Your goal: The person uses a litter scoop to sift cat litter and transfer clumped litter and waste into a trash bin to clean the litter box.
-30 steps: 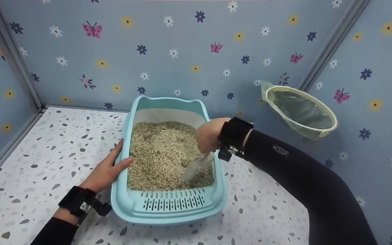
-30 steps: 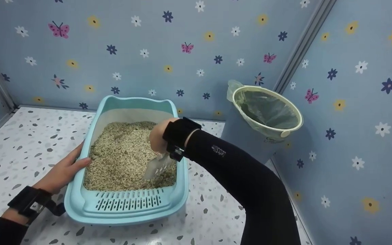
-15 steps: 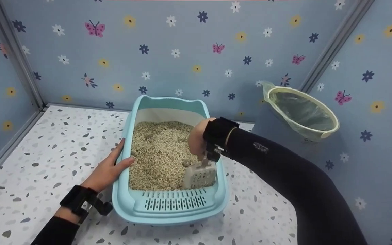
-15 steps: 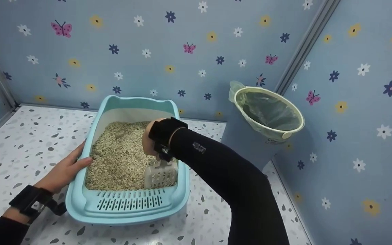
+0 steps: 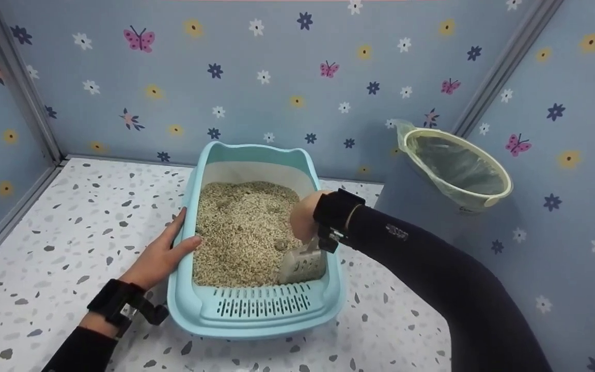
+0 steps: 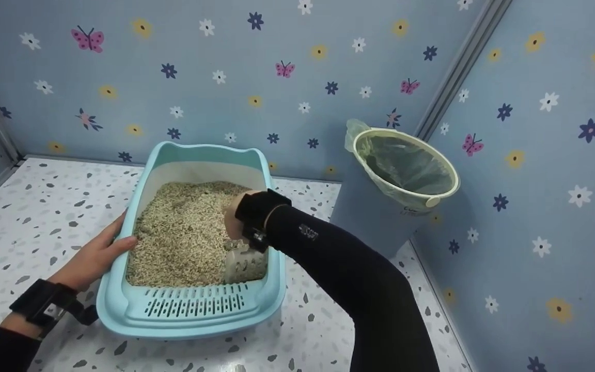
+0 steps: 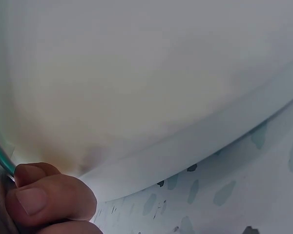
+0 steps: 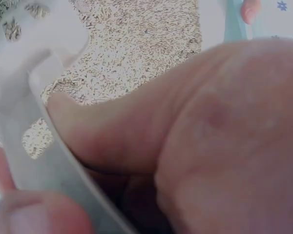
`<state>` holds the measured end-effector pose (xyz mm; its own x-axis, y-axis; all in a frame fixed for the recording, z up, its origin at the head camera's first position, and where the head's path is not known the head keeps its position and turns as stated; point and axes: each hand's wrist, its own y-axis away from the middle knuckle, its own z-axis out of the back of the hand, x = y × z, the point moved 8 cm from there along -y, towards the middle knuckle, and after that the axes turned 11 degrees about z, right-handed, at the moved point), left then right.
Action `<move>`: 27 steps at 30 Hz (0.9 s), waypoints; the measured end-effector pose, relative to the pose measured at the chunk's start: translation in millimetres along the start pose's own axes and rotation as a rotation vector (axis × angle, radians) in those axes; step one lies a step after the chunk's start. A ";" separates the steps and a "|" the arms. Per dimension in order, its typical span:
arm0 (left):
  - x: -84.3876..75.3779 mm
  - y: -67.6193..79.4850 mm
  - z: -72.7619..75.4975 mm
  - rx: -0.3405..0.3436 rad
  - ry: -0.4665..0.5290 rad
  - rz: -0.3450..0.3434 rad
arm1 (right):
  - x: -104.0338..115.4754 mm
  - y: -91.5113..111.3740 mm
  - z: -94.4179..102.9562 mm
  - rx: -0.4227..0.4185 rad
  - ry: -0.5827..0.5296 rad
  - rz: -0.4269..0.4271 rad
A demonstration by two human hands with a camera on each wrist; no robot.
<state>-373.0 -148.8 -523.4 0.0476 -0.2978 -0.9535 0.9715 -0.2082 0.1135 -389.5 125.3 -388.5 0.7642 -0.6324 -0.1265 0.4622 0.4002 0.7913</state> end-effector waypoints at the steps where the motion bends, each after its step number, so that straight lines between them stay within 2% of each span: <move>1: -0.7 -0.2 -0.2 0.002 -0.003 -0.006 | 3.8 -5.2 -1.7 0.096 0.222 0.068; 2: -1.0 -0.5 -0.4 0.004 -0.004 -0.010 | 6.2 -8.1 -3.5 0.121 0.338 0.128; 4: -2.2 -0.7 -0.9 0.013 0.001 -0.023 | 3.1 -9.6 -6.8 0.127 0.373 0.127; 6: -1.9 -0.6 -0.6 0.012 -0.001 -0.026 | -4.0 -10.0 -7.4 0.082 0.279 0.050; 8: -1.2 -0.5 0.0 0.008 0.000 -0.023 | -11.8 -8.9 -5.9 -0.016 0.128 -0.051; 11: 0.4 -0.5 0.6 0.000 -0.002 -0.014 | -17.1 -5.6 -5.0 -0.120 0.027 -0.151; 13: 1.0 -0.2 0.7 -0.005 -0.004 -0.013 | -17.5 -4.0 -3.5 -0.169 0.011 -0.185; 19: 2.9 0.7 0.5 -0.005 0.000 -0.006 | -15.0 -0.3 0.5 -0.289 0.031 -0.188; 27: 1.7 0.2 1.0 -0.006 0.000 -0.003 | -22.6 4.5 -7.4 -0.469 0.079 -0.144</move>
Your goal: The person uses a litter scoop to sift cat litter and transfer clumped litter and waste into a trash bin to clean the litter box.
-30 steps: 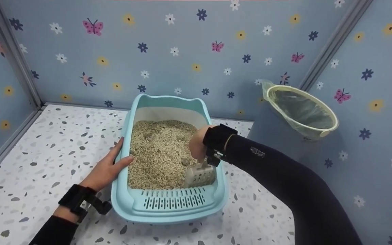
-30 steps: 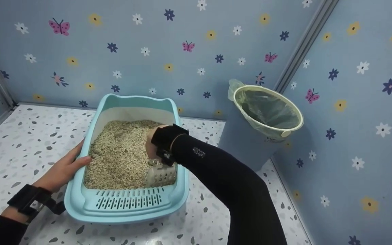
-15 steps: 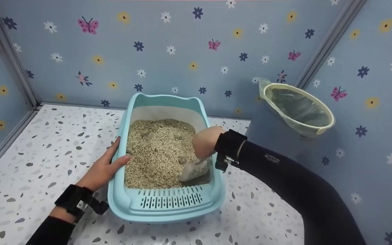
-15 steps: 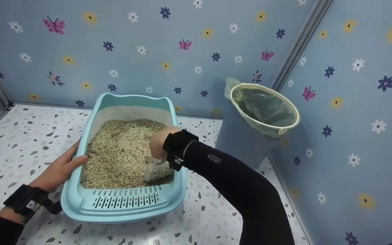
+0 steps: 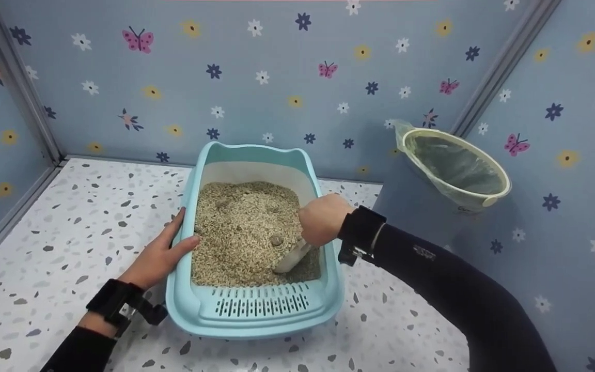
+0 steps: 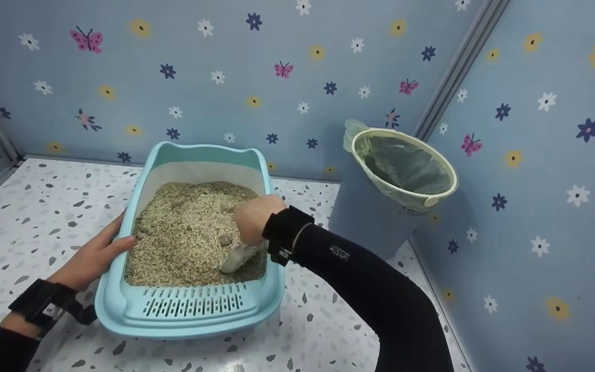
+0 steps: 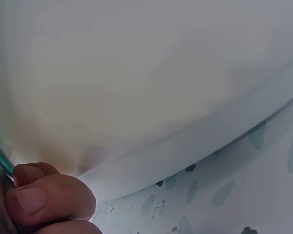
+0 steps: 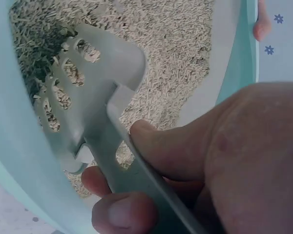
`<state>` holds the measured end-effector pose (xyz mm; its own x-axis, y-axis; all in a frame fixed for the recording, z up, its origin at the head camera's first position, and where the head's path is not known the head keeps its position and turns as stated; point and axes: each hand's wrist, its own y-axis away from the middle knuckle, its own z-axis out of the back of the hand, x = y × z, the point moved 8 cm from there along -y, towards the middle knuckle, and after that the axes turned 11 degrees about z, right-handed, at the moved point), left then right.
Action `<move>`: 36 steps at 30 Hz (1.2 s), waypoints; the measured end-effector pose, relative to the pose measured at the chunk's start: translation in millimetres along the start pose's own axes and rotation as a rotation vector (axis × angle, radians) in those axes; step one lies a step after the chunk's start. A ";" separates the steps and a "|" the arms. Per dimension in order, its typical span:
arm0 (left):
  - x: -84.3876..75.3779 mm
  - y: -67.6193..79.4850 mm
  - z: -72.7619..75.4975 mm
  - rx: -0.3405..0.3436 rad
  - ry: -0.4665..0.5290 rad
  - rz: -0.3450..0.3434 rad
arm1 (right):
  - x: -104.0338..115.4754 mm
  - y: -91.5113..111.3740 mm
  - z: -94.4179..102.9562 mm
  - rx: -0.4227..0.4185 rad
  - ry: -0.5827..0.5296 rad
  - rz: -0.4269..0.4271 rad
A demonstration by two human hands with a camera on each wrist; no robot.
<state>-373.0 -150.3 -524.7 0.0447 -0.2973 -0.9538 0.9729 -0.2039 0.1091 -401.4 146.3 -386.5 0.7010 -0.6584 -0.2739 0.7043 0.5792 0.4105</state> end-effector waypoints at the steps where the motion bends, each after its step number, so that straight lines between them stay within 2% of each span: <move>1: -0.5 -0.5 0.2 0.001 0.002 -0.002 | -1.9 0.9 -1.0 -0.016 -0.001 -0.003; 9: -3.7 -4.4 2.7 0.020 0.015 -0.037 | -3.5 0.0 -7.5 -0.087 -0.089 -0.019; 13: -1.5 -3.1 4.0 0.009 0.014 -0.014 | -0.8 -3.6 -9.8 -0.123 -0.113 -0.044; 18: -1.3 -1.5 2.7 -0.001 0.010 0.010 | 3.7 -9.8 -17.3 -0.118 -0.166 -0.064; 28: 0.7 0.2 4.6 0.003 0.003 0.000 | 9.9 -24.9 -20.8 -0.135 -0.304 -0.077; 33: -0.5 -1.4 1.5 0.008 0.006 -0.012 | 20.4 -40.0 -30.2 -0.127 -0.413 -0.035; 36: -2.4 -3.1 -1.3 0.012 0.000 -0.020 | 24.9 -49.7 -36.5 -0.118 -0.441 -0.008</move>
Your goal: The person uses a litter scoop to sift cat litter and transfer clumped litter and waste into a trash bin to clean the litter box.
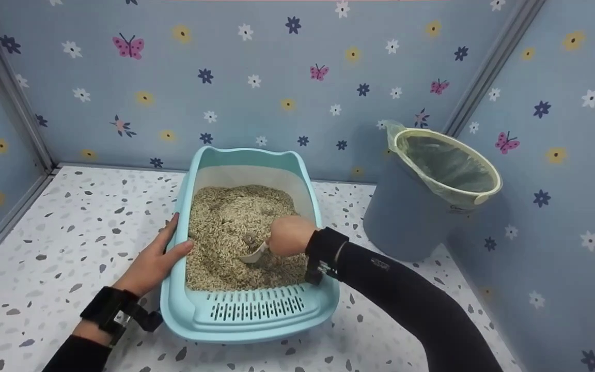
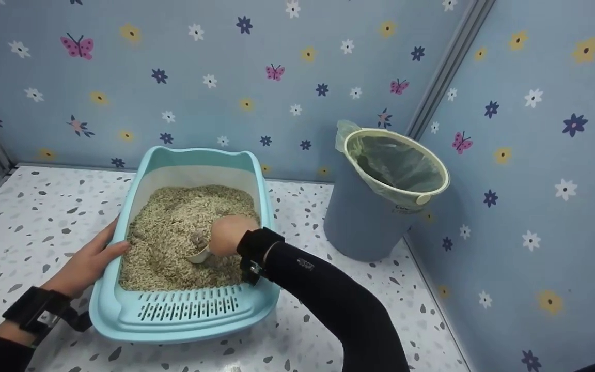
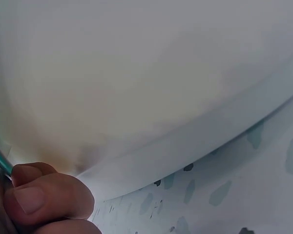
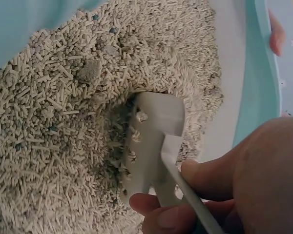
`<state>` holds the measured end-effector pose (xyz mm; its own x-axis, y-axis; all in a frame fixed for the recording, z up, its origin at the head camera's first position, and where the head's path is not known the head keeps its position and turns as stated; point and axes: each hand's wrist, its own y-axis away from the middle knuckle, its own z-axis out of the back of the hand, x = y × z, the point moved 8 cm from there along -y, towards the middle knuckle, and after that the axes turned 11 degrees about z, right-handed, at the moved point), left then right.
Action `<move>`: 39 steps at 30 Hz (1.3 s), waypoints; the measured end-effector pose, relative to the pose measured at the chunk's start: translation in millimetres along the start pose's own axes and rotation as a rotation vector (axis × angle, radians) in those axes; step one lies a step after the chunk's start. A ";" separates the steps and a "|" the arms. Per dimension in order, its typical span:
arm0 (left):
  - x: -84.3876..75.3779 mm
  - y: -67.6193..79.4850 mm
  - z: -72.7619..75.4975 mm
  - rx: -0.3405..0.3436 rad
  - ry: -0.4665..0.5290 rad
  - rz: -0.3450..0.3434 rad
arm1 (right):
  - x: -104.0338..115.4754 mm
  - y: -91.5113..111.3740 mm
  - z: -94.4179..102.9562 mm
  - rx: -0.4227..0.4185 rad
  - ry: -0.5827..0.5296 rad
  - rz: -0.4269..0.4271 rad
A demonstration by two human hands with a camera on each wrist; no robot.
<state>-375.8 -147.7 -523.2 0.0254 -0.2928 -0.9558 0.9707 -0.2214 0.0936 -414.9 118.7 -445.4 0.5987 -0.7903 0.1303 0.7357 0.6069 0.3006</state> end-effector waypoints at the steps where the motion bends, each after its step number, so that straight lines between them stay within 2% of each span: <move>1: -0.4 -0.2 -0.4 0.000 -0.002 -0.001 | -0.1 -3.2 -2.5 0.001 -0.006 0.003; 13: -2.4 -0.6 0.2 -0.012 -0.020 0.020 | -5.9 -32.3 -17.1 -0.022 -0.045 0.032; 18: -1.6 0.3 1.2 -0.016 -0.010 0.033 | -3.9 -39.5 -22.1 0.007 -0.023 0.076; 23: -1.0 0.4 1.0 -0.015 -0.006 0.035 | -4.7 -49.3 -32.3 0.042 -0.039 0.055; 30: -1.5 -1.5 -1.9 0.004 0.002 -0.013 | -6.2 -59.3 -43.1 0.063 -0.130 0.006; 33: -2.5 -1.9 -1.7 0.007 0.010 -0.033 | -11.4 -66.7 -48.3 0.032 -0.158 0.011; 39: 0.7 0.4 0.9 -0.004 0.007 -0.011 | 0.5 -64.9 -41.3 -0.035 -0.040 0.048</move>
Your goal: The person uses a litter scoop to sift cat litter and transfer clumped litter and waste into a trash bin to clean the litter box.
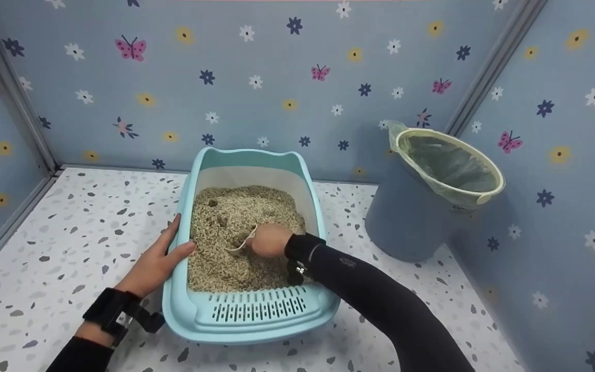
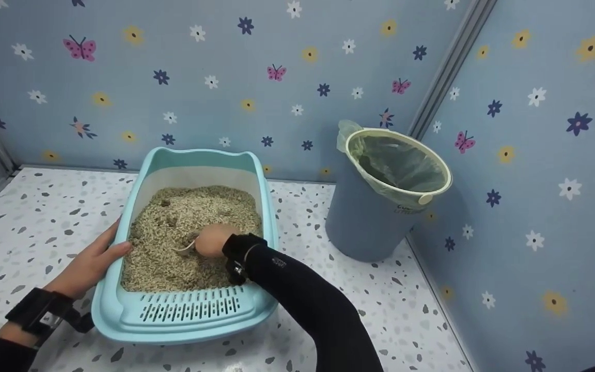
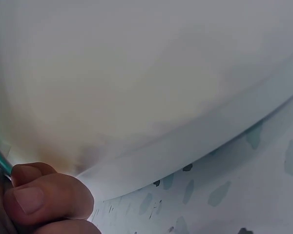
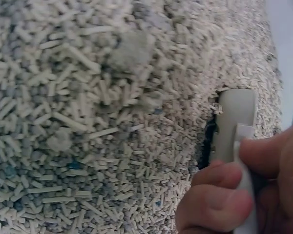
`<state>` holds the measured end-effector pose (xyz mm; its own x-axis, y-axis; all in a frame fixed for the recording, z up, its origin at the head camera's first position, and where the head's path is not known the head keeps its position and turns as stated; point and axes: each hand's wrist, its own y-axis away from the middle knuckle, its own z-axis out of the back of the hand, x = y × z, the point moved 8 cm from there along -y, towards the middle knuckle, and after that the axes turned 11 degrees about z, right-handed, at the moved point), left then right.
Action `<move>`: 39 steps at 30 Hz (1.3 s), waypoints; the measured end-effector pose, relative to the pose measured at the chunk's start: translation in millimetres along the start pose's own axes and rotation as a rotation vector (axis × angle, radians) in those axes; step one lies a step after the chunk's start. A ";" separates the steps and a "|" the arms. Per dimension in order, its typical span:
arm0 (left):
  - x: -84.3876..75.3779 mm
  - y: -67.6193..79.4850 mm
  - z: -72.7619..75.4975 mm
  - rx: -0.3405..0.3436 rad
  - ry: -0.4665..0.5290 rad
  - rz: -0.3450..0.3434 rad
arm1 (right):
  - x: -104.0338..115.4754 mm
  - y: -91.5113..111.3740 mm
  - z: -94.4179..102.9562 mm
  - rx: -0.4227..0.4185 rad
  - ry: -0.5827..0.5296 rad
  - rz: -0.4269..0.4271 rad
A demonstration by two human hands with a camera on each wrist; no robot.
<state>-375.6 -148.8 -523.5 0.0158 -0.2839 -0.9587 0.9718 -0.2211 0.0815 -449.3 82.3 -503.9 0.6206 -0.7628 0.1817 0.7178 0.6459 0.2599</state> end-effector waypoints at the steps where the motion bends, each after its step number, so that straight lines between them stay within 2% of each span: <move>1: 0.5 0.5 0.4 -0.001 0.000 0.004 | 0.4 -0.7 -0.7 -0.011 0.010 0.002; 13: 1.1 2.3 -0.2 -0.010 -0.005 0.035 | 2.3 6.6 -2.4 -0.073 -0.079 -0.031; 22: 1.2 -0.5 0.5 -0.005 -0.019 0.027 | -2.2 1.5 -3.6 -0.071 -0.139 -0.050; 26: 1.4 -0.6 0.5 -0.008 -0.024 0.026 | -16.3 -10.0 -15.7 -0.081 -0.135 -0.056; 33: 1.5 0.7 0.0 -0.008 -0.021 0.032 | -7.6 -3.1 -6.1 -0.107 -0.144 -0.044; 36: 1.7 1.5 0.1 -0.008 -0.014 0.040 | -14.5 -9.8 -11.1 -0.109 -0.166 -0.045; 39: 1.5 1.4 0.2 -0.007 -0.016 0.037 | -31.6 -25.8 -24.6 -0.103 -0.197 -0.060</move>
<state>-374.3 -149.8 -524.8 0.0477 -0.3066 -0.9506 0.9723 -0.2037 0.1145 -479.6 90.5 -539.7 0.5096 -0.7847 0.3528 0.7863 0.5912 0.1793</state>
